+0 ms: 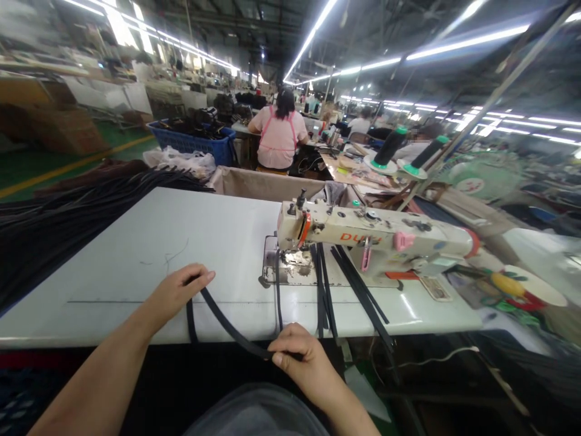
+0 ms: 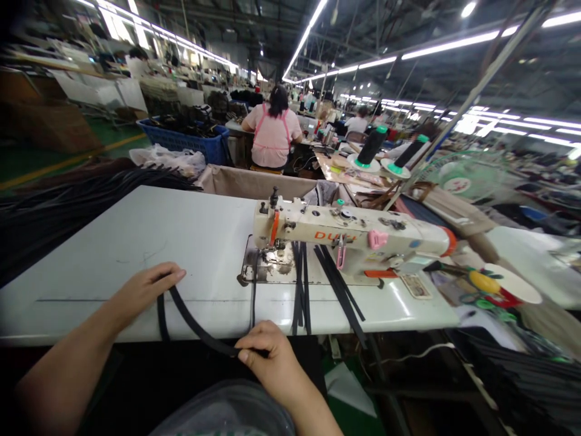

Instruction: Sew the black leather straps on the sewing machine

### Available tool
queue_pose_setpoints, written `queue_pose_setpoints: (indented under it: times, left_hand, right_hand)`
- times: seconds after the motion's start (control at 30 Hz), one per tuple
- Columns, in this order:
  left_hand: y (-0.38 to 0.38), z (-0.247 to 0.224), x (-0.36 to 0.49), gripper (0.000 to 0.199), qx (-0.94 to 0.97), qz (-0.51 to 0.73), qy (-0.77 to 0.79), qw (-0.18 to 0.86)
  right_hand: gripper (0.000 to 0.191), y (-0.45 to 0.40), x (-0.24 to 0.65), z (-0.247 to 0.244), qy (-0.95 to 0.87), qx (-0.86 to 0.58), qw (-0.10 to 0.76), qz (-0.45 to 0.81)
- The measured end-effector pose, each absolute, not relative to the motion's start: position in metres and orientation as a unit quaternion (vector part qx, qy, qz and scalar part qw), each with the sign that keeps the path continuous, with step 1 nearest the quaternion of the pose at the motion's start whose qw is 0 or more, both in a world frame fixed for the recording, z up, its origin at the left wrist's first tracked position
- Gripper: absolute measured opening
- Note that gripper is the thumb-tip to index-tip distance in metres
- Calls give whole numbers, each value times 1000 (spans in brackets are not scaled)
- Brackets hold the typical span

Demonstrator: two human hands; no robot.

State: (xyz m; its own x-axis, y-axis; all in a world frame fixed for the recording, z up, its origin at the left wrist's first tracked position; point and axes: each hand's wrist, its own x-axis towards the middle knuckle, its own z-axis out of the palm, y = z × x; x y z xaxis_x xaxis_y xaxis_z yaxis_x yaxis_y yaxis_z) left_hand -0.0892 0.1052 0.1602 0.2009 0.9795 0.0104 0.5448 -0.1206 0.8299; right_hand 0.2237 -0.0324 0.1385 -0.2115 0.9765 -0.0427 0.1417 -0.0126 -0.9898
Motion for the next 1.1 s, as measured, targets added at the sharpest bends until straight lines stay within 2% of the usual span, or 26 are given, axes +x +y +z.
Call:
queue_pose_setpoints:
  times: [0.13, 0.27, 0.37, 0.43, 0.5, 0.57, 0.7, 0.87, 0.97, 1.1]
  left_hand:
    - [96, 161, -80, 49, 754, 190, 521, 352]
    - [67, 160, -52, 47, 702, 151, 438, 541]
    - [40, 156, -25, 68, 573, 169, 396, 697]
    - [29, 151, -8, 70, 475, 211, 413, 748]
    - [27, 146, 8, 59, 418, 264, 397, 774]
    - [33, 141, 20, 49, 374, 299, 395, 784]
    - [62, 134, 35, 53, 309, 373, 432, 761]
    - [105, 132, 45, 45, 356, 442, 437, 697]
    - [132, 129, 52, 42, 378, 440, 443, 683]
    - [168, 122, 65, 41, 422, 420, 486, 640]
  right_hand:
    - [15, -34, 220, 151, -603, -460, 397, 517]
    - [14, -31, 212, 157, -659, -432, 399, 469]
    - [19, -28, 203, 159, -717, -408, 395, 403]
    - [21, -26, 196, 159, -759, -387, 384, 356]
    - [24, -25, 191, 159, -792, -371, 370, 312]
    - [29, -26, 188, 159, -814, -358, 352, 290]
    - [31, -35, 192, 164, -831, -338, 313, 312]
    - [37, -41, 230, 176, -785, -420, 366, 271]
    - [28, -33, 280, 187, -739, -492, 431, 162]
    - [19, -10, 379, 211, -640, -610, 461, -74]
